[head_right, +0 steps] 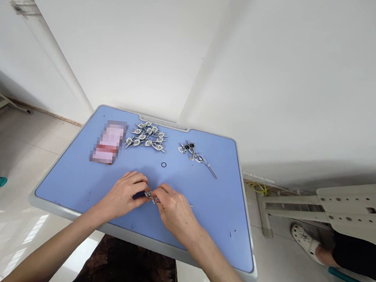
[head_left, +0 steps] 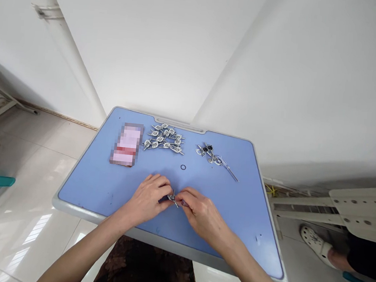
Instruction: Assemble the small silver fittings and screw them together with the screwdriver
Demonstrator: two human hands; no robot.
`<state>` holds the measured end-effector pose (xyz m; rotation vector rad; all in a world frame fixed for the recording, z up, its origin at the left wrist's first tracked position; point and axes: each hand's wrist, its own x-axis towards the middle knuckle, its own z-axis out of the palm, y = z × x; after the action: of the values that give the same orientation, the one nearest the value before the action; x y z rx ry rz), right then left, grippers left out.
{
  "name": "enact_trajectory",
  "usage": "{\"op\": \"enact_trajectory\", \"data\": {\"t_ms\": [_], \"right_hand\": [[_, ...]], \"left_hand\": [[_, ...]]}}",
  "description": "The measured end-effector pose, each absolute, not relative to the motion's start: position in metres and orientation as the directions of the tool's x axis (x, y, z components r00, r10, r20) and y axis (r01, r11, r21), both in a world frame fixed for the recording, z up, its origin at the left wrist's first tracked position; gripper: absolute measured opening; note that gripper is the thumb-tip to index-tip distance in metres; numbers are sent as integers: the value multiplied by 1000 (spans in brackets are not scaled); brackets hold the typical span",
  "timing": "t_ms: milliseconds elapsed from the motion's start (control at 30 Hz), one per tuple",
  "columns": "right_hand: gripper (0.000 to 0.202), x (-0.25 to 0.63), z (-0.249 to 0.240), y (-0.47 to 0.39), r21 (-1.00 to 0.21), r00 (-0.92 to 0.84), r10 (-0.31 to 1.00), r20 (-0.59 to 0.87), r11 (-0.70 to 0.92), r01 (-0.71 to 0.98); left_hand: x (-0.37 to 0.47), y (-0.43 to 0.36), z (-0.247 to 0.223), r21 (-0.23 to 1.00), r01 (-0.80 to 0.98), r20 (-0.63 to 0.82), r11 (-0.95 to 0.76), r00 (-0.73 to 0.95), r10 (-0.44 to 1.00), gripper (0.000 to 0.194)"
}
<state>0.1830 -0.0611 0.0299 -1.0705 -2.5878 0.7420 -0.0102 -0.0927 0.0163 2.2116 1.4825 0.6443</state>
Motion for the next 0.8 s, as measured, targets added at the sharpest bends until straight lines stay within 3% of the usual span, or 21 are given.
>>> {"op": "enact_trajectory", "data": {"t_ms": [233, 567, 633, 700, 800], "right_hand": [[22, 183, 33, -63, -584, -677, 736, 24, 560, 588], [14, 194, 48, -65, -710, -512, 859, -17, 350, 610], [22, 201, 57, -62, -746, -458, 888, -42, 277, 606], [25, 206, 64, -57, -815, -410, 911, -41, 207, 541], [25, 201, 65, -44, -961, -417, 909, -20, 98, 260]], "left_hand": [[-10, -93, 15, 561, 746, 156, -359, 330, 931, 5], [-10, -93, 18, 565, 751, 140, -341, 320, 937, 6], [-10, -93, 18, 570, 747, 143, -342, 319, 937, 6], [-10, -93, 17, 577, 741, 151, -344, 317, 936, 6], [-10, -93, 16, 585, 739, 154, -335, 305, 940, 6]]}}
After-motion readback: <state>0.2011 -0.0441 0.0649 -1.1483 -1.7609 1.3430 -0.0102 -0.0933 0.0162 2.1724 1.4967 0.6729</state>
